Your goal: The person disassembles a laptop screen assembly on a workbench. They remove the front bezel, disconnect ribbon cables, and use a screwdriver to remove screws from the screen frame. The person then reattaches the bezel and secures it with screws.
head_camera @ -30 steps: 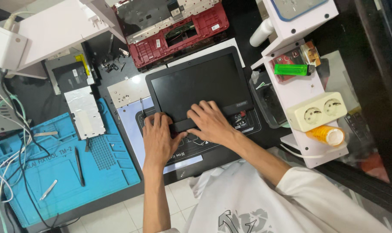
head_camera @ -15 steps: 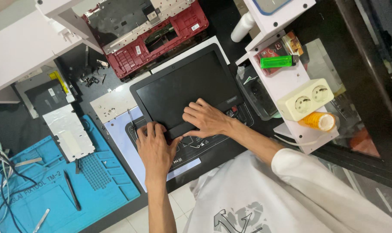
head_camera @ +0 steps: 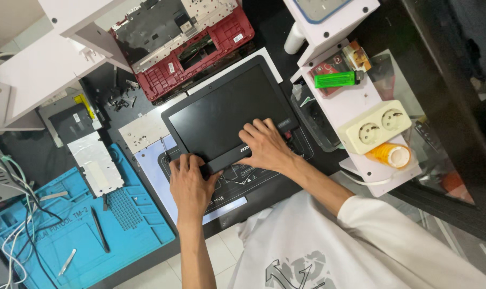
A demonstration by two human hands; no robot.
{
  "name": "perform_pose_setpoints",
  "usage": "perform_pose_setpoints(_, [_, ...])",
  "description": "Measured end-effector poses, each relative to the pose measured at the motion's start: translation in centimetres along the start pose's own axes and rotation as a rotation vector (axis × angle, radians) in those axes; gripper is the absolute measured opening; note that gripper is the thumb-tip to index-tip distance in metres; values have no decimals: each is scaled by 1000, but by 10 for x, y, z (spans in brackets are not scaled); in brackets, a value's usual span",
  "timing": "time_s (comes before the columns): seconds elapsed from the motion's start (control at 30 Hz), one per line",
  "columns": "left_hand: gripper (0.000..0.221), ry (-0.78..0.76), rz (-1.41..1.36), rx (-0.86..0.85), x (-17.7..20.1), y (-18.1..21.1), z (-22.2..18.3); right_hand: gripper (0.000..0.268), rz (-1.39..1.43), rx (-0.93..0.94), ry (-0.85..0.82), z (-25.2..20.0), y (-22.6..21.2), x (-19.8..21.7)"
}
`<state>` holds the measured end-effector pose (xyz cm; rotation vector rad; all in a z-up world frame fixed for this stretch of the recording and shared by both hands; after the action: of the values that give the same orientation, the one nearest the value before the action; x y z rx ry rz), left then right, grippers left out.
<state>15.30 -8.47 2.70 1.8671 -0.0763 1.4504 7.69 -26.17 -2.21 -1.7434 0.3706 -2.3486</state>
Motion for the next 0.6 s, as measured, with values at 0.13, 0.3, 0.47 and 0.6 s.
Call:
perform_pose_setpoints(0.13, [50,-25,34,17,-1,5,4,39,8,23,-185,5,10,-16])
perform_pose_setpoints(0.3, [51,-71,94,61,-3,12,3,47,56,56,-227,3,12,-9])
perform_pose_setpoints(0.47, [46,-62,187,44,-4,25,0,59,7,-32,-111,-3,28,23])
perform_pose_setpoints(0.6, [45,10,11,-144,-19,52,1,53,33,-122,-327,-2,33,21])
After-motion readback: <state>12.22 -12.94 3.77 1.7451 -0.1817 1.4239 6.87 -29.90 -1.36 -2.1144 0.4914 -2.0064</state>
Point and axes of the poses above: each hand's wrist, its own z-axis towards the middle knuckle, its own x-axis out of the back of the hand, y = z × x, the point moved 6 cm from there along z, towards the middle knuckle, and after that the axes turned 10 degrees about -z, right-handed, at the moved point
